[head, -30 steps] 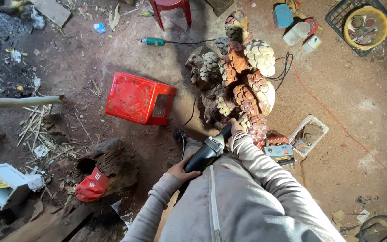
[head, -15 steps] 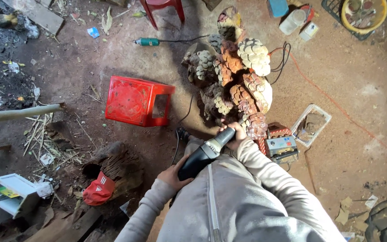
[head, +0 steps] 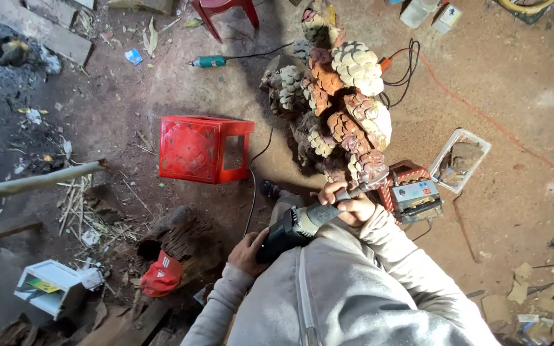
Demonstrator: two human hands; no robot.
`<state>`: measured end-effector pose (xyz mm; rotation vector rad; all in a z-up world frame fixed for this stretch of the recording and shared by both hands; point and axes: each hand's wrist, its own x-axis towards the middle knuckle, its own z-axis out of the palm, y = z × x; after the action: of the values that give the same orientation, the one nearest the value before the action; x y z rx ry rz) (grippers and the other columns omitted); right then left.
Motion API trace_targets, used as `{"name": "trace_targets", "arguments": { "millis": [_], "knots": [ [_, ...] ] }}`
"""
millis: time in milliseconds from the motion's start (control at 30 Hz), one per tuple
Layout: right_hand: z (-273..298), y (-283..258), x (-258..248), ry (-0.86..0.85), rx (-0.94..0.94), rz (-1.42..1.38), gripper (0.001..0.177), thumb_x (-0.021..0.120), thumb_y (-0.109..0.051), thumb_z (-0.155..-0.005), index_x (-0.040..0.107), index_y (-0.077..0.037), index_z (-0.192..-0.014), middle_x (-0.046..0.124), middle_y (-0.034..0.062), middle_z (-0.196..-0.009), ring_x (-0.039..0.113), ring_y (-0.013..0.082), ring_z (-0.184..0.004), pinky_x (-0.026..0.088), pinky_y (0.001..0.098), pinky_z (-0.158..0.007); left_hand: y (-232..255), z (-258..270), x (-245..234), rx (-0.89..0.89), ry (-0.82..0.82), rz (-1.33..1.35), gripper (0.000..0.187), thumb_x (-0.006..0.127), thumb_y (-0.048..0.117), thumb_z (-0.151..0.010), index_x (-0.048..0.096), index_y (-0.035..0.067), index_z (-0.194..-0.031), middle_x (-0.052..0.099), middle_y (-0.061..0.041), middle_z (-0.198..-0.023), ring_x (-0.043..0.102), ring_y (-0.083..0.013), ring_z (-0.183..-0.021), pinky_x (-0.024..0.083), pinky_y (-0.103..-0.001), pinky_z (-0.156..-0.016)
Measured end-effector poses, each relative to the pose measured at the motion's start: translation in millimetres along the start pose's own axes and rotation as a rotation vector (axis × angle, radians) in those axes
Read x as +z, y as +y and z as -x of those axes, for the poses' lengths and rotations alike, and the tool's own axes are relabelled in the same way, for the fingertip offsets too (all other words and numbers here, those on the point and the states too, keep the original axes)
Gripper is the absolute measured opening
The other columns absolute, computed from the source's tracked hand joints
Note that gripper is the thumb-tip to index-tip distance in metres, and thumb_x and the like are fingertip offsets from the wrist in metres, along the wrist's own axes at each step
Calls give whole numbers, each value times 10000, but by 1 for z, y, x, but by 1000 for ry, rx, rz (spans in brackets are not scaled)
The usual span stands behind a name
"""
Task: Sanding a large, intricate wood sculpture using a handheld power sander in a workshop environment.
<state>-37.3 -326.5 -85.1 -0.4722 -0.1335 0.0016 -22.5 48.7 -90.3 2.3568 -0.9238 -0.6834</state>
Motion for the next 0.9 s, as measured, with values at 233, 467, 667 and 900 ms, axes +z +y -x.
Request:
{"name": "trace_targets", "arguments": {
  "millis": [233,467,667,900],
  "knots": [
    [-23,-5,28,-9,-55,11,260,734,-47,-773,602,39,-980,533,150,-844,553,353,-947,417,462,-867,-5,6,-5,88,104,13,1084,866,380,-646,369,279,-1604,561,-161,-1224,691,-414,-902,590,-487,-722],
    [-34,1,29,54,121,-91,138,710,-49,-819,605,-104,-891,584,91,-891,561,246,-940,358,483,-1060,0,13,-22,-83,-59,-17,998,806,511,-747,326,277,-1589,578,-156,-1325,676,-393,-1012,590,-530,-702],
    [-43,41,25,330,96,-184,128,696,-36,-767,601,-70,-846,615,128,-843,623,317,-911,426,573,-1062,-11,10,-60,-247,-219,1,1017,795,548,-732,293,350,-1594,636,-79,-1208,707,-343,-964,582,-504,-724],
    [-50,91,17,542,93,-277,184,673,-40,-740,581,-65,-898,632,117,-863,654,311,-910,504,489,-958,-45,1,-98,-364,-359,1,1008,765,586,-721,250,453,-1576,641,15,-1326,703,-337,-1044,579,-528,-757]
  ]
}}
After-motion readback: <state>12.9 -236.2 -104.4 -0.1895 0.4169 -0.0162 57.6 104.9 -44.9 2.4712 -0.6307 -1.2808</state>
